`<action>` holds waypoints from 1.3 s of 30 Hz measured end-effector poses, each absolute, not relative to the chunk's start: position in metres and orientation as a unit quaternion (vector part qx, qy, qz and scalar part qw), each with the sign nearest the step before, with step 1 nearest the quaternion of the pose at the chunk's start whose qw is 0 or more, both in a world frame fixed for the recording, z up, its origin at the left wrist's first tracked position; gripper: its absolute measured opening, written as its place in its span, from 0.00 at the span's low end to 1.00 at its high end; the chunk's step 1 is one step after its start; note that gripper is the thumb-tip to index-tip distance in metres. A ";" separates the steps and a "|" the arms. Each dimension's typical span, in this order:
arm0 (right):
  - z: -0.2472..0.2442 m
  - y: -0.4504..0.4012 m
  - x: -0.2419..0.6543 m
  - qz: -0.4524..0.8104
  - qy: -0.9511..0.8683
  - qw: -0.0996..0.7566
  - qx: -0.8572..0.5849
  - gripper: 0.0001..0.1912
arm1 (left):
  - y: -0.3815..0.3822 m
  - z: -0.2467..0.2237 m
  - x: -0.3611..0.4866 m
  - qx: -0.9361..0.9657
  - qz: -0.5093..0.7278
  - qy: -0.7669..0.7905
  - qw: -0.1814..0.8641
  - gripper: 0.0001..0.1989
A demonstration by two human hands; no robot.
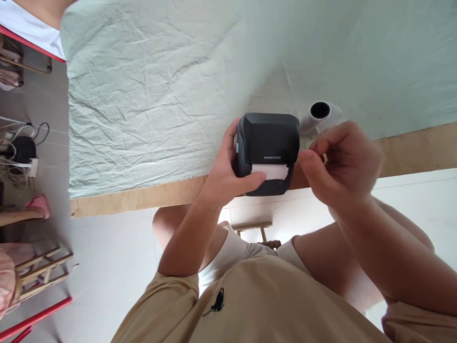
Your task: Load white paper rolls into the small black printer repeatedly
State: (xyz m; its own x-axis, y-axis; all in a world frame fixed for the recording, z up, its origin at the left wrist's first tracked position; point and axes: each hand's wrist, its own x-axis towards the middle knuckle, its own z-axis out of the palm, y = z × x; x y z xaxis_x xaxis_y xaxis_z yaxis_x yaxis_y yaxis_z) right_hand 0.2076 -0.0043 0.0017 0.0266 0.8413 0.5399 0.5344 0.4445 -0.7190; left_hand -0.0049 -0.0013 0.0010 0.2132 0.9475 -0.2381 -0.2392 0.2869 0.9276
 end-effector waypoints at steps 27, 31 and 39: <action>0.000 0.000 0.213 0.456 -0.628 0.447 -0.445 0.25 | 0.004 -0.005 -0.001 0.330 0.482 0.481 0.654 0.23; 0.001 0.000 0.214 0.453 -0.638 0.445 -0.436 0.26 | 0.003 -0.002 -0.002 0.342 0.485 0.503 0.629 0.22; 0.008 -0.001 0.206 0.247 -0.610 0.606 -0.446 0.15 | 0.008 0.001 0.002 0.326 0.444 0.454 0.700 0.29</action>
State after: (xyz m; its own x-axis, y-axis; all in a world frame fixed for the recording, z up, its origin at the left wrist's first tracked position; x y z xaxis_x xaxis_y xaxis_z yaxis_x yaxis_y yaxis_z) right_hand 0.2063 -0.0009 0.0080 0.1328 0.8444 0.5191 0.2447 0.4796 -0.8427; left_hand 0.0022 0.0079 0.0006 0.1921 0.9181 -0.3466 -0.3257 0.3928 0.8600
